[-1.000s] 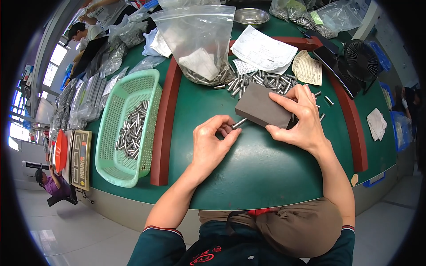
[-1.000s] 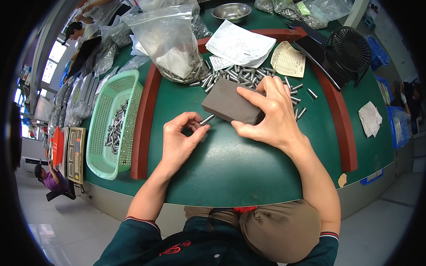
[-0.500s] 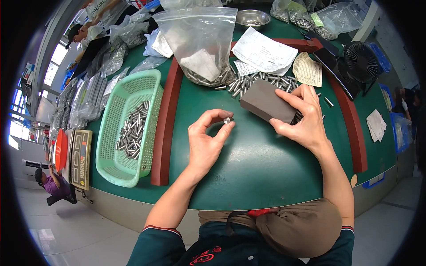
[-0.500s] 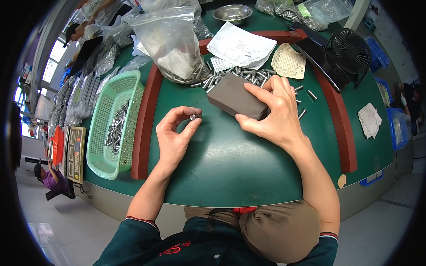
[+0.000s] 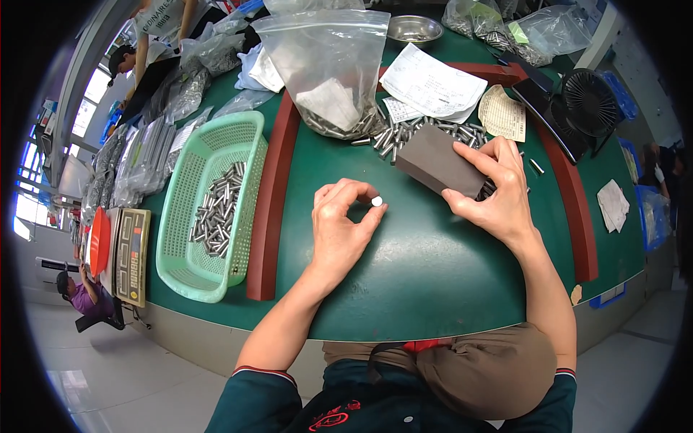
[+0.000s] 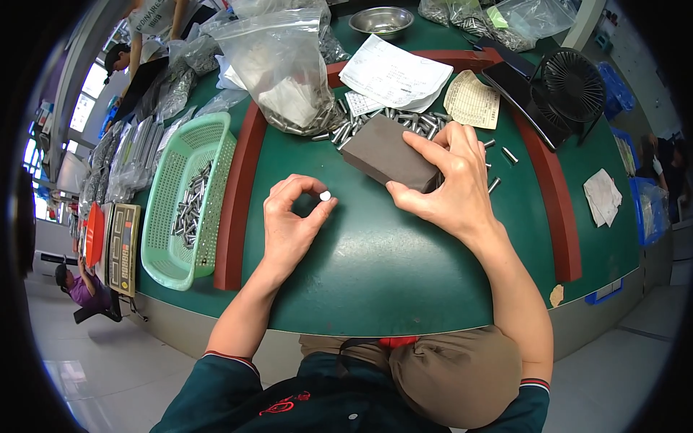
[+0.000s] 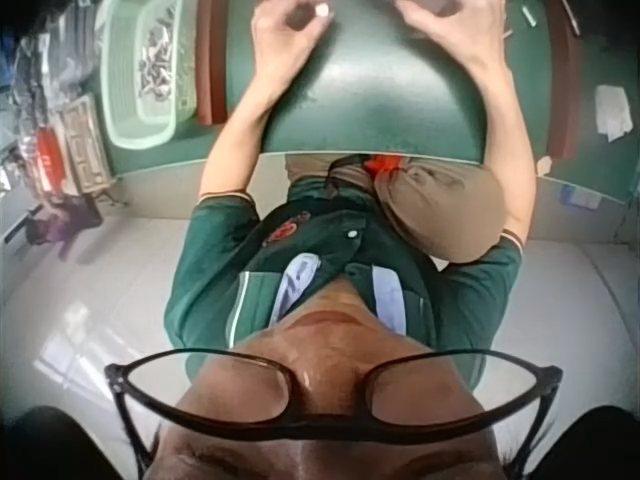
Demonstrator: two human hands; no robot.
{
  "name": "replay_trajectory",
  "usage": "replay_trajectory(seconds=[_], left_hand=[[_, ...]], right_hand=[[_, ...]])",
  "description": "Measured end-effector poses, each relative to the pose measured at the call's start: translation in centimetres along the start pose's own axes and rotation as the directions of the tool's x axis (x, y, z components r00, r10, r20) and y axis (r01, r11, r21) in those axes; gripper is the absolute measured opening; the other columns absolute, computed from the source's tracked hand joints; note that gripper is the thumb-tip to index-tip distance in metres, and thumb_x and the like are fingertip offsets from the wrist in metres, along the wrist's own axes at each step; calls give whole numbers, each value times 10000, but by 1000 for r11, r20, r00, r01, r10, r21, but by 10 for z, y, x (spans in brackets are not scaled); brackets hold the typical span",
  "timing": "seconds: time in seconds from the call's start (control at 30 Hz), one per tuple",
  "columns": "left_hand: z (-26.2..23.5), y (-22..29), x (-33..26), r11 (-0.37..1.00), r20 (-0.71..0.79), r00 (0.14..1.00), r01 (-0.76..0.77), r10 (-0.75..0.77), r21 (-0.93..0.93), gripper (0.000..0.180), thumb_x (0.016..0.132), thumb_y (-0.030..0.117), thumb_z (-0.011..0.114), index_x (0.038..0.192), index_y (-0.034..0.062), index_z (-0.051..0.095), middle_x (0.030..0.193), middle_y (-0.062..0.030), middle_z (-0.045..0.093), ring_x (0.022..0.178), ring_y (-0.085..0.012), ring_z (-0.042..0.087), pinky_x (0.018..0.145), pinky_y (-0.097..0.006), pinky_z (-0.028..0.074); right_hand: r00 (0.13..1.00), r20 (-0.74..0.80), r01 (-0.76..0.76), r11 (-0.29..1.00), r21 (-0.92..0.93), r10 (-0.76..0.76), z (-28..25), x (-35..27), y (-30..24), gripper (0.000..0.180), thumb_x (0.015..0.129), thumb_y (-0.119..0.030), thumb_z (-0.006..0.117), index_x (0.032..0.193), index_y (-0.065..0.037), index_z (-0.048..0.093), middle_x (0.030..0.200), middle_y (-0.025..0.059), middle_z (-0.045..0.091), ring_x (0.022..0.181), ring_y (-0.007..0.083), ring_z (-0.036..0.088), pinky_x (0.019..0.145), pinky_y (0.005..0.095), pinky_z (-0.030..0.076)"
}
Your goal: Manually sanding small cylindrical metal parts using a sanding block at a workshop bench.
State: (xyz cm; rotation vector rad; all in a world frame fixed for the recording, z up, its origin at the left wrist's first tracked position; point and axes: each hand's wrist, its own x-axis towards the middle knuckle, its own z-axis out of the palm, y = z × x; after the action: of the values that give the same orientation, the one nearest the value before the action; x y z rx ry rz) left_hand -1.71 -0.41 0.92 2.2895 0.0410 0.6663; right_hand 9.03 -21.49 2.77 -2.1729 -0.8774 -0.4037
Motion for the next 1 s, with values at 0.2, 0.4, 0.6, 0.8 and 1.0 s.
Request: replay_trajectory(seconds=[0.2,0.4,0.6,0.8,1.0], left_hand=[[5,-9,-2,978,88,982,179,-170,-107,161,697,39,750,802,48,628,761,-28,627,737,-185,593,816,-327,403],[4,-9,-2,987,105,982,158,-156,-12,171,699,59,759,837,52,660,776,-22,623,743,-166,588,878,-344,348],[4,-13,-2,996,60,998,10,-16,94,146,724,82,750,825,22,663,814,-48,657,820,-184,607,857,-338,403],[6,-7,-3,950,62,982,188,-178,-247,129,759,42,729,875,17,678,880,-73,679,779,-182,640,746,-309,483],[1,-4,-1,913,99,972,234,-213,-333,128,773,-37,692,897,-13,670,854,-57,670,757,-127,640,682,-255,503]], right_hand=[[1000,4,-3,1000,-9,3,-1,0,-1,573,553,-287,777,1050,-12,699,821,90,483,840,236,471,816,342,392],[1000,0,1,1000,-18,-1,-1,0,0,572,552,-281,779,1051,-12,699,822,91,484,841,236,471,811,342,393],[1000,8,-3,1000,-22,3,0,1,-1,576,550,-276,782,1055,-12,696,827,91,485,839,236,471,810,340,392],[999,-27,23,999,-38,-24,1,-1,1,588,538,-254,790,1066,-16,689,843,86,483,831,235,468,786,351,379],[993,-85,83,996,-37,-86,4,-2,-1,601,518,-239,790,1070,-26,685,844,86,476,809,238,462,755,353,385]])
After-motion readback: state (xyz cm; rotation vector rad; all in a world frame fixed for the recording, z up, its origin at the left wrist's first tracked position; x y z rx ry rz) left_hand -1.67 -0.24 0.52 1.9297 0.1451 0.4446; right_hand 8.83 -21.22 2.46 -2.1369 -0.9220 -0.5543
